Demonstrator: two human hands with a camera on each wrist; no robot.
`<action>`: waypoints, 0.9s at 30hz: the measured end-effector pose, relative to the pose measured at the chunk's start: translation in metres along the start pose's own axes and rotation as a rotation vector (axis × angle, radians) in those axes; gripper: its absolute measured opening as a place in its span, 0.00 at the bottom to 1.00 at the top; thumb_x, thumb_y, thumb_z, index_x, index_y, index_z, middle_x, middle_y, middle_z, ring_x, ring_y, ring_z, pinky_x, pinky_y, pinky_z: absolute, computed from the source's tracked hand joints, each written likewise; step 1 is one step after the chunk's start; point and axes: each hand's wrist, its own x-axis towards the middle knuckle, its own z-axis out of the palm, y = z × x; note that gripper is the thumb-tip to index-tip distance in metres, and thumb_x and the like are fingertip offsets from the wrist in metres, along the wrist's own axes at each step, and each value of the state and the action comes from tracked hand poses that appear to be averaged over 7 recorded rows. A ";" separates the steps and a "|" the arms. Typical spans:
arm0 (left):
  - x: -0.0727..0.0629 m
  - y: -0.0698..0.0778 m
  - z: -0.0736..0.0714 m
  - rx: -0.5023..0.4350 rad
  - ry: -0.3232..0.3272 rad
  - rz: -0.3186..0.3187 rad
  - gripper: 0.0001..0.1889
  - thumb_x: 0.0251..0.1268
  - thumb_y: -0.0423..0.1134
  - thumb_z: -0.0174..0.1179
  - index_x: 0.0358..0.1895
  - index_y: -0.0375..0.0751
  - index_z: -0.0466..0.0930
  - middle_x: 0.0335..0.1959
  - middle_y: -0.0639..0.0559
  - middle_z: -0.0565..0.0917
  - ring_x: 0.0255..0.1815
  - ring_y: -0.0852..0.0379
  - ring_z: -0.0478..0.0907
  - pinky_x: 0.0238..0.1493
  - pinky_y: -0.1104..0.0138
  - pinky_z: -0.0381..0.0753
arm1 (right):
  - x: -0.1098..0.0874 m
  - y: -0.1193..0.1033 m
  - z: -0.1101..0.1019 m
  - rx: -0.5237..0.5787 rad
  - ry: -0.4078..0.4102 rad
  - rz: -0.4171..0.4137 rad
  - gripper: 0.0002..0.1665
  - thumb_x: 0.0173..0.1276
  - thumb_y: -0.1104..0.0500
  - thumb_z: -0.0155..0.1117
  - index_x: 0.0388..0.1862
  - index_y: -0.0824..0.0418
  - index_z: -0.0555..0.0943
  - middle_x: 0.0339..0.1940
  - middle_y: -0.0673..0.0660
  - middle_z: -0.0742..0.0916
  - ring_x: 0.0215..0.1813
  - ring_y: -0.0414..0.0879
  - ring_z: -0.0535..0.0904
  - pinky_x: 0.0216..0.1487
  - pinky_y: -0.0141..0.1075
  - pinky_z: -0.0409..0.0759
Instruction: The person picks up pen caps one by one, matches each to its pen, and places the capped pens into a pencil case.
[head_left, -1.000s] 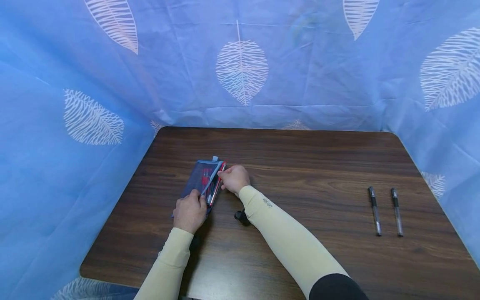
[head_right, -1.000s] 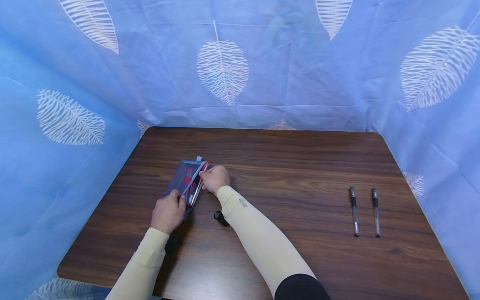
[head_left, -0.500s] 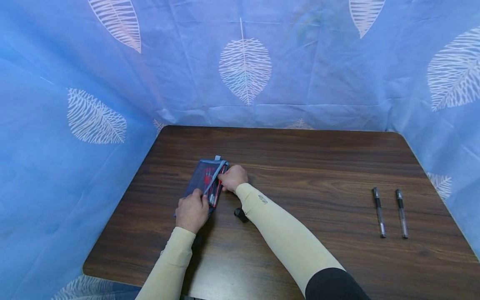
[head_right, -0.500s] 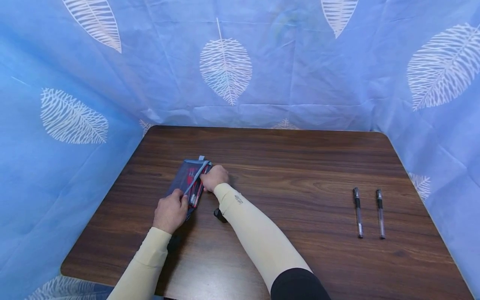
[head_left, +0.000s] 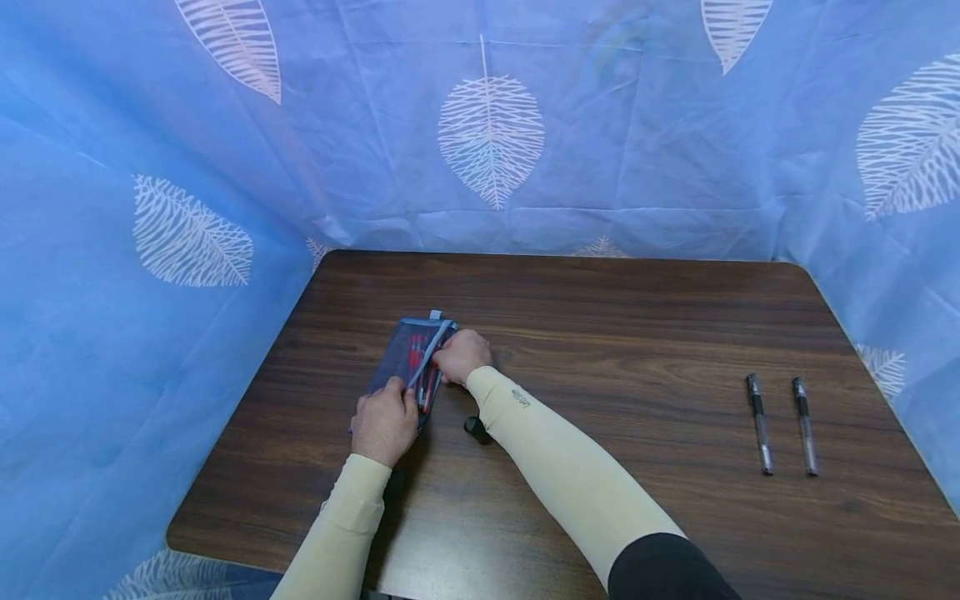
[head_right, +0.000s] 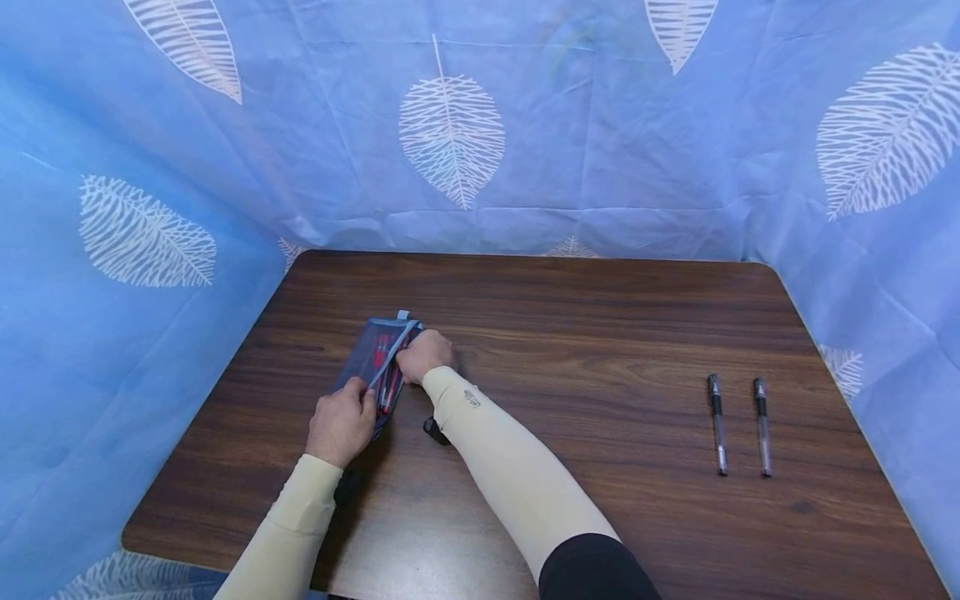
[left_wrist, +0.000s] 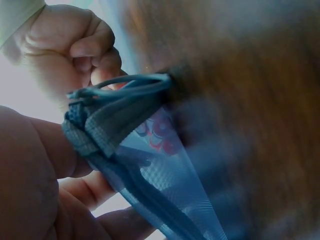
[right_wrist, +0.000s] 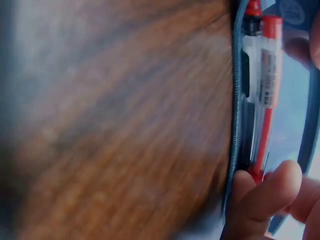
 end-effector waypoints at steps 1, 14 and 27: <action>0.000 0.000 0.000 -0.001 0.002 0.001 0.14 0.75 0.46 0.52 0.47 0.39 0.81 0.33 0.41 0.85 0.38 0.34 0.80 0.35 0.40 0.78 | -0.001 0.000 0.000 -0.024 -0.002 -0.018 0.12 0.64 0.55 0.67 0.21 0.55 0.82 0.11 0.48 0.83 0.17 0.40 0.80 0.19 0.30 0.70; -0.001 0.000 0.000 0.000 0.001 -0.001 0.14 0.75 0.46 0.53 0.48 0.38 0.81 0.35 0.40 0.86 0.40 0.33 0.80 0.38 0.39 0.78 | -0.006 -0.001 0.000 -0.111 -0.104 -0.087 0.24 0.68 0.54 0.67 0.10 0.53 0.75 0.09 0.48 0.82 0.12 0.40 0.77 0.15 0.29 0.68; -0.001 -0.001 0.001 -0.017 -0.016 -0.016 0.15 0.76 0.47 0.51 0.47 0.40 0.80 0.32 0.42 0.84 0.42 0.33 0.80 0.40 0.40 0.77 | -0.012 0.005 0.001 -0.217 -0.028 -0.222 0.18 0.63 0.50 0.72 0.18 0.53 0.78 0.16 0.46 0.78 0.24 0.41 0.73 0.25 0.32 0.70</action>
